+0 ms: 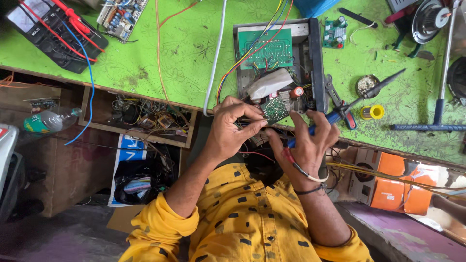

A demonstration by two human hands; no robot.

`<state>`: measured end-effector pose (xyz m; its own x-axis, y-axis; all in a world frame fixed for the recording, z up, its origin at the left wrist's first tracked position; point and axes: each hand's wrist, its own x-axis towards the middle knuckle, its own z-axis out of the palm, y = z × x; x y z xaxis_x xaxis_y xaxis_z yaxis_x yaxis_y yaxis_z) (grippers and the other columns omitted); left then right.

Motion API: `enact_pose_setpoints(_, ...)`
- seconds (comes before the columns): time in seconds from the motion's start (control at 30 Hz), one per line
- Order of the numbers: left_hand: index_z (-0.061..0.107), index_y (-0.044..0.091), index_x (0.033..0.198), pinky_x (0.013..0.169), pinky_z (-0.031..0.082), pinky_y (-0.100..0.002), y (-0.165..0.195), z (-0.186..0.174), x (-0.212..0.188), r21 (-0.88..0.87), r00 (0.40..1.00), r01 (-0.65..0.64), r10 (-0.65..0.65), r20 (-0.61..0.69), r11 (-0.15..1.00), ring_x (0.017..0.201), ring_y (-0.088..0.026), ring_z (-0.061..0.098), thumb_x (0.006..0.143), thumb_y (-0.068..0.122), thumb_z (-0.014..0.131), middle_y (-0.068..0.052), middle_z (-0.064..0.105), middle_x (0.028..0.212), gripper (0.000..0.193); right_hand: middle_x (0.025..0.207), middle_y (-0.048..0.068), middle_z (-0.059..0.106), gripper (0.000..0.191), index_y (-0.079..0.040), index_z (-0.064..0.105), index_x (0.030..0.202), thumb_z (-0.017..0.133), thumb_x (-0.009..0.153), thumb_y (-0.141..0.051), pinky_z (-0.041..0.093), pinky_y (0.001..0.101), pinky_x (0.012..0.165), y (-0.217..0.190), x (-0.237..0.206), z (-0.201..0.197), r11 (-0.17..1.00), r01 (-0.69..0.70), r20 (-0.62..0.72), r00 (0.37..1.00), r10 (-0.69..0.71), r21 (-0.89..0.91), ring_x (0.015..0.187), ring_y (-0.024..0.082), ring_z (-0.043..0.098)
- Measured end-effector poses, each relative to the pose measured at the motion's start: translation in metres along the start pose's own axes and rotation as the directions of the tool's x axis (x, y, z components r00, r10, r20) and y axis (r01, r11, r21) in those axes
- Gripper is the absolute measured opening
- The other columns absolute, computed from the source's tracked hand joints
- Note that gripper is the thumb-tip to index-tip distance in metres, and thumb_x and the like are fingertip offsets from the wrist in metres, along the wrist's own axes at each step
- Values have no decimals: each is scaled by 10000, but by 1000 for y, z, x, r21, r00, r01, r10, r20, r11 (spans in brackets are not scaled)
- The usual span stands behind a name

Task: The person solders wires to a small green circuit board using a soldering iron and solder wire. They hold the board with one hand and apply heat and solder with the other, working on multiple connection points throughout the clip.

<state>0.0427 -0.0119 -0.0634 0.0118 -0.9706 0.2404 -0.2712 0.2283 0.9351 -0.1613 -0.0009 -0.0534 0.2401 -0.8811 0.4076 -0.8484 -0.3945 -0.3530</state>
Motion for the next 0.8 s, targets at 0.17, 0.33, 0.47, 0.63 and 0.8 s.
enact_pose_setpoints(0.17, 736, 103, 883, 942, 475, -351, 0, -1, 2, 5, 1000, 17, -17, -12, 1000, 999, -157, 624, 846, 130, 841, 7, 768, 989, 114, 1368, 154, 510, 246, -67, 698, 1178, 811, 960, -54, 501, 452, 981, 26, -27, -21, 994, 45, -253, 967, -17, 104, 1222, 348, 569)
enact_pose_setpoints(0.33, 718, 90, 818, 952, 397, -408, 0, 0, 3, 78, 1000, 15, -14, -15, 997, 978, -173, 631, 824, 157, 849, -5, 773, 957, 148, 1405, 229, 507, 289, 18, 667, 1288, 698, 1121, -216, 569, 461, 1046, 73, -56, -92, 994, 111, -352, 929, -109, -15, 1193, 466, 610)
enact_pose_setpoints(0.47, 709, 108, 846, 929, 462, -367, 0, -1, 6, 13, 999, 48, -49, 11, 999, 977, -162, 620, 848, 180, 826, 15, 761, 969, 137, 1368, 212, 594, 350, 57, 553, 1345, 517, 1207, -263, 583, 308, 973, 101, -86, -111, 914, -83, -466, 840, 279, 397, 1073, 257, 666)
enact_pose_setpoints(0.63, 695, 93, 822, 903, 466, -362, 2, -2, 9, 48, 1000, 21, -22, 9, 999, 940, -176, 636, 830, 153, 840, -7, 763, 958, 157, 1140, 188, 655, 351, 108, 566, 1202, 416, 1134, -202, 570, 287, 894, 131, -98, -117, 768, -142, -445, 743, 499, 624, 954, 231, 662)
enact_pose_setpoints(0.8, 684, 79, 823, 875, 501, -344, 4, 1, 12, -4, 1000, 16, -16, -7, 1000, 918, -170, 659, 823, 93, 837, -28, 755, 926, 153, 1010, 255, 678, 153, 97, 480, 1059, 524, 1094, -45, 631, 382, 793, 145, -106, -106, 826, -166, -505, 721, 474, 538, 866, 339, 711)
